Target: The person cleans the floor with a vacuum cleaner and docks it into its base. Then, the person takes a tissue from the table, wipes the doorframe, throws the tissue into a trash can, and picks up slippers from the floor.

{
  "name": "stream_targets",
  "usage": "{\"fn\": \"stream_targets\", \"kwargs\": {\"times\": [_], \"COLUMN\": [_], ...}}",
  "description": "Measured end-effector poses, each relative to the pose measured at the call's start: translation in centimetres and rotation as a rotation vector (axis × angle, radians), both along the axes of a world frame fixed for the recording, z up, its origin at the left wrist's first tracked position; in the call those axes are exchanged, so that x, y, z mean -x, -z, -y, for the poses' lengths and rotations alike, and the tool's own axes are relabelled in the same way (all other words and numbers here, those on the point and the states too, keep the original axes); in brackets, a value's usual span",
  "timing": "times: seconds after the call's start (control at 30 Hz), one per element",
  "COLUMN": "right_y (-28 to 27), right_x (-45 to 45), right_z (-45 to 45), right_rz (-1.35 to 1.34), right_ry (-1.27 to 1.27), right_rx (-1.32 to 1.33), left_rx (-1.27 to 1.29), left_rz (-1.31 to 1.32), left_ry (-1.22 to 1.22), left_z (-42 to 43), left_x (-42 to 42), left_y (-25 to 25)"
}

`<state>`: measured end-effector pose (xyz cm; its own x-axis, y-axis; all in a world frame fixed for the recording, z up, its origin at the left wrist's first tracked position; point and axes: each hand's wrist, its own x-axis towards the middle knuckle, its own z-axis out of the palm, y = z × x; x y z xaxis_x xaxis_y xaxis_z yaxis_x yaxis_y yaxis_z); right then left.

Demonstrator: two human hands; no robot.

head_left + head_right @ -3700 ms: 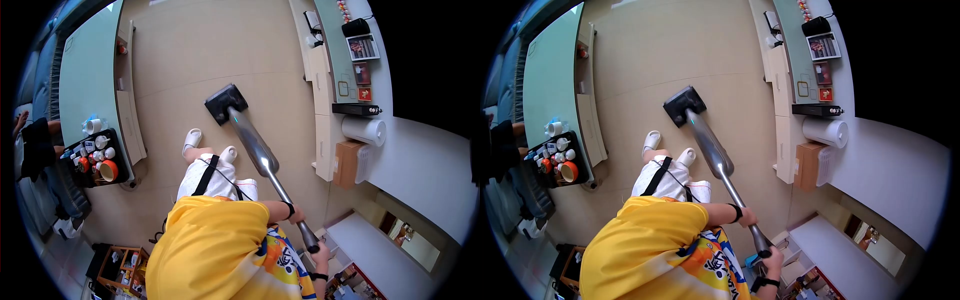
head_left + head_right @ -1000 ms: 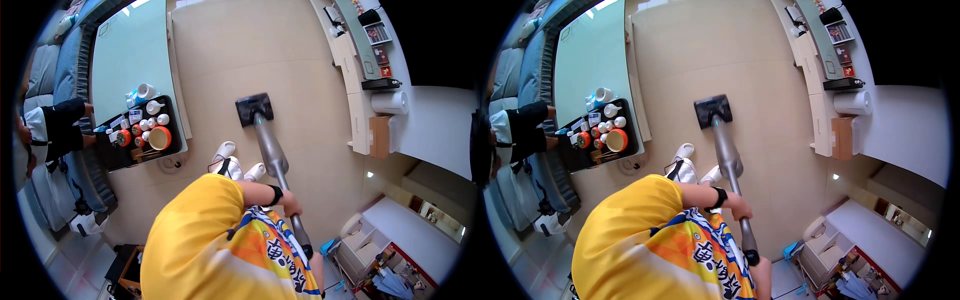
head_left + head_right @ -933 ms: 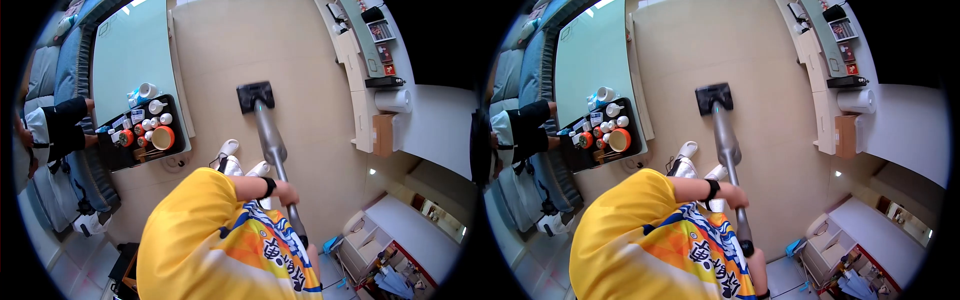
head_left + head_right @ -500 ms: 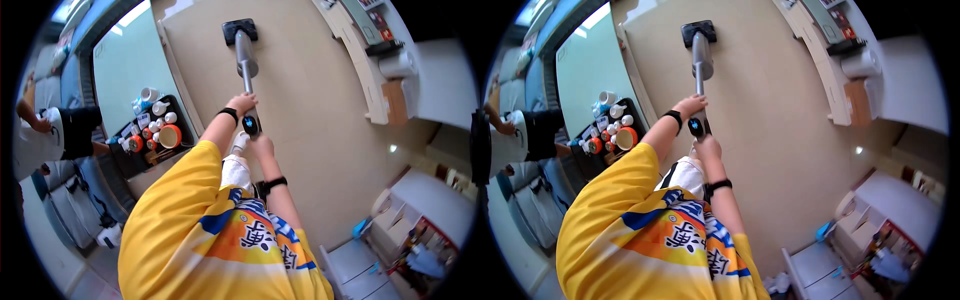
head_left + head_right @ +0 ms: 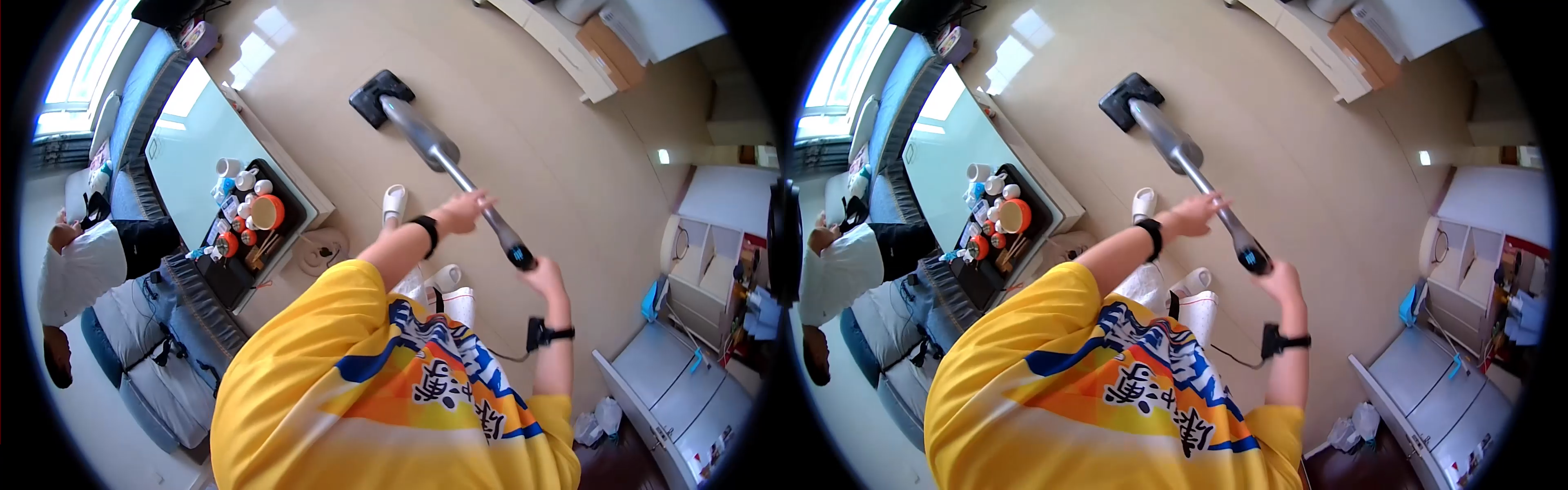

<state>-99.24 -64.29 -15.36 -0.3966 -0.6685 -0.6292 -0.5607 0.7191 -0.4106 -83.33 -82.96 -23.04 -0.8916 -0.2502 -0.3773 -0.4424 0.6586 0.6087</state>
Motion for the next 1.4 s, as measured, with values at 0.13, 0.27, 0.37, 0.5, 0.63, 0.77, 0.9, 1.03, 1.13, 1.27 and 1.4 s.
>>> {"fn": "stream_targets", "kwargs": {"times": [0.13,0.27,0.37,0.5,0.63,0.77,0.9,1.03,1.13,1.27,1.4], "right_y": [-6.7,-12.7,-16.8,-22.0,-25.8,-25.9,-23.5,-22.5,-23.3,-20.2,-12.5], "right_x": [0.1,-3.1,-6.8,-11.1,-11.8,-13.5,-9.9,-7.0,-6.3,-5.8,-5.4], "right_z": [-15.6,-29.1,-36.5,-39.2,-35.2,-32.7,-29.7,-18.1,-4.4,5.1,10.0], "right_rz": [-0.004,-0.052,-0.091,-0.176,-0.131,-0.504,-0.019,-0.024,-0.035,-0.016,-0.035], "right_ry": [0.136,0.168,0.244,0.418,0.621,0.365,0.502,0.433,0.471,0.432,0.361], "right_rx": [-0.146,-0.291,-0.372,-0.411,-0.419,0.079,-0.348,-0.346,-0.336,-0.109,-0.083], "left_rx": [-0.12,-0.329,-0.529,-0.632,-0.646,-0.592,-0.544,-0.548,-0.535,-0.389,-0.03], "left_rz": [-0.056,-0.135,-0.238,-0.253,-0.217,-0.204,-0.254,-0.364,-0.487,-0.639,-0.484], "left_ry": [0.313,0.73,0.934,1.097,1.158,1.16,1.085,0.884,0.704,0.48,0.315], "left_z": [-14.1,-26.8,-34.3,-38.5,-40.0,-37.6,-29.1,-18.8,-8.9,3.3,10.7], "left_x": [6.6,7.9,7.2,5.9,6.0,6.6,6.8,7.8,8.3,8.1,7.4], "left_y": [1.7,1.0,-0.7,-5.1,-7.1,-7.4,-6.9,-4.8,-3.2,-1.6,1.7]}}
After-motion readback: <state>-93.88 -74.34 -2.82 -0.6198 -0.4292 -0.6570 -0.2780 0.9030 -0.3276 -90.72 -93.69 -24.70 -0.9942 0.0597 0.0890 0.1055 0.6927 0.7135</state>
